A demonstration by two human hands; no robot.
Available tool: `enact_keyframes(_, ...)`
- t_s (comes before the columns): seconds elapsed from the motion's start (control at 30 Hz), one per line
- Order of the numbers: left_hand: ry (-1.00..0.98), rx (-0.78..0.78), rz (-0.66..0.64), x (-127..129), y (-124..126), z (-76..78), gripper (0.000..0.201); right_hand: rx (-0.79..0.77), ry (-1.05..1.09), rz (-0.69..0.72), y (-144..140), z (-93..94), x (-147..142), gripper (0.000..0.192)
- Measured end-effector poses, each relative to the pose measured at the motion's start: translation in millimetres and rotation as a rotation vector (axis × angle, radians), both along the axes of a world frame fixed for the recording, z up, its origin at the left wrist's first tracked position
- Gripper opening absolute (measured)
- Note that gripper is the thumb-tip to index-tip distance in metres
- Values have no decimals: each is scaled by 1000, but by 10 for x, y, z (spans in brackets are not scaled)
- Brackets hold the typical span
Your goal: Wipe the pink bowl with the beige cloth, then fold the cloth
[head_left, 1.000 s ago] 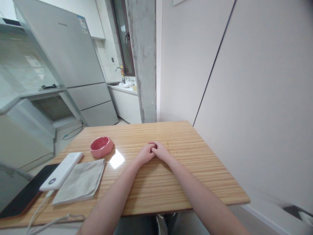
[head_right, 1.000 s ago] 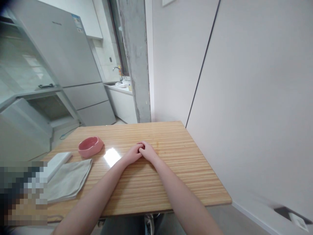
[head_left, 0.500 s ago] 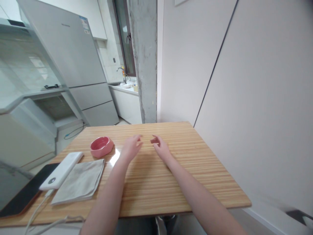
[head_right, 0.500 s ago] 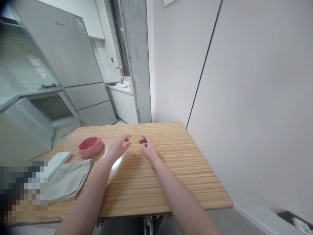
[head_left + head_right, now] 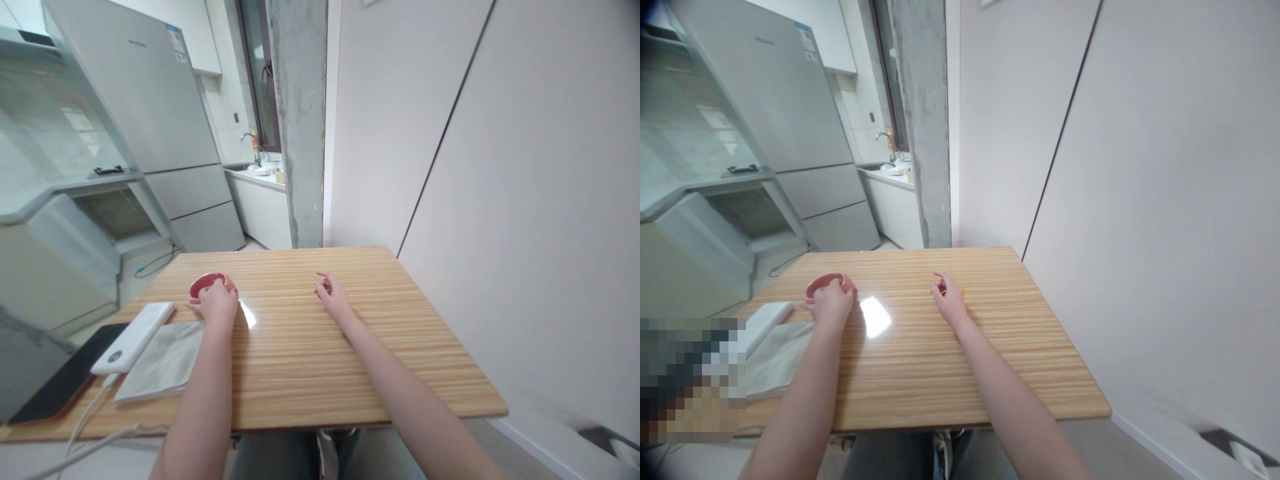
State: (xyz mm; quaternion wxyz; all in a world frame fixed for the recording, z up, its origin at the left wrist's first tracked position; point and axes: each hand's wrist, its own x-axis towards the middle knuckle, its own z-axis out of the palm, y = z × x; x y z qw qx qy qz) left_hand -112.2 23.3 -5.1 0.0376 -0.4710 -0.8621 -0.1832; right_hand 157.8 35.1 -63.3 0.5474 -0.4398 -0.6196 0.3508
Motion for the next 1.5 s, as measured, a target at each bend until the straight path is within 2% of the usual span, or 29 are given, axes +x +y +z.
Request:
enact_keyframes(0.13, -11, 67, -6, 12, 11, 45, 32, -3, -23, -2, -21, 26, -6, 34)
enact_keyframes(0.2, -16, 135, -106, 117, 18, 89, 27, 5, 21, -19, -23, 41, -1, 37)
enact_keyframes(0.3, -15, 205, -431, 436, -2, 116, 15, 41, 107, -95, -27, 81, 23, 41)
enact_keyframes(0.4, -100, 237, -779, 846, -81, 54, 13, 35, 197, -172, -36, 132, 46, 46)
enact_keyframes(0.5, -125, 211, -996, 1149, -189, -36, 11, -4, 277, -158, -28, 160, 47, 52)
enact_keyframes(0.63, -120, 106, -1258, 1253, -291, -70, 6, -42, 353, -74, 31, 127, 36, 55)
enact_keyframes(0.73, -112, 76, -1338, 1219, -318, -44, 4, -74, 312, -26, 82, 66, 38, 49)
enact_keyframes(0.87, -102, 22, -1374, 1164, -319, -8, 7, -92, 248, -16, 100, -6, 28, 35)
enact_keyframes(1.03, -75, -51, -1360, 1135, -313, 25, 14, -119, 253, -40, 91, -53, -14, 31)
enact_keyframes(1.17, -142, -39, -1356, 1184, -332, 59, 9, -121, 254, -27, 115, -96, -18, 30)
enact_keyframes(1.27, -262, 83, -1284, 1084, -425, 106, 39, -121, 254, -17, 130, -122, -7, 29)
enact_keyframes(1.33, -285, 164, -1088, 833, -542, 121, 43, -125, 250, -14, 135, -126, -4, 28)
enact_keyframes(1.4, -246, 211, -690, 421, -692, 94, 40, -134, 243, -26, 133, -118, -7, 26)
enact_keyframes(1.43, -179, 186, -450, 178, -773, 64, 40, -138, 242, -37, 130, -110, -11, 25)
enact_keyframes(1.47, -83, 129, -263, -71, -852, 23, 40, -139, 247, -51, 125, -101, -17, 24)
enact_keyframes(1.5, 22, 63, -154, -308, -928, -24, 41, -140, 258, -67, 119, -90, -24, 25)
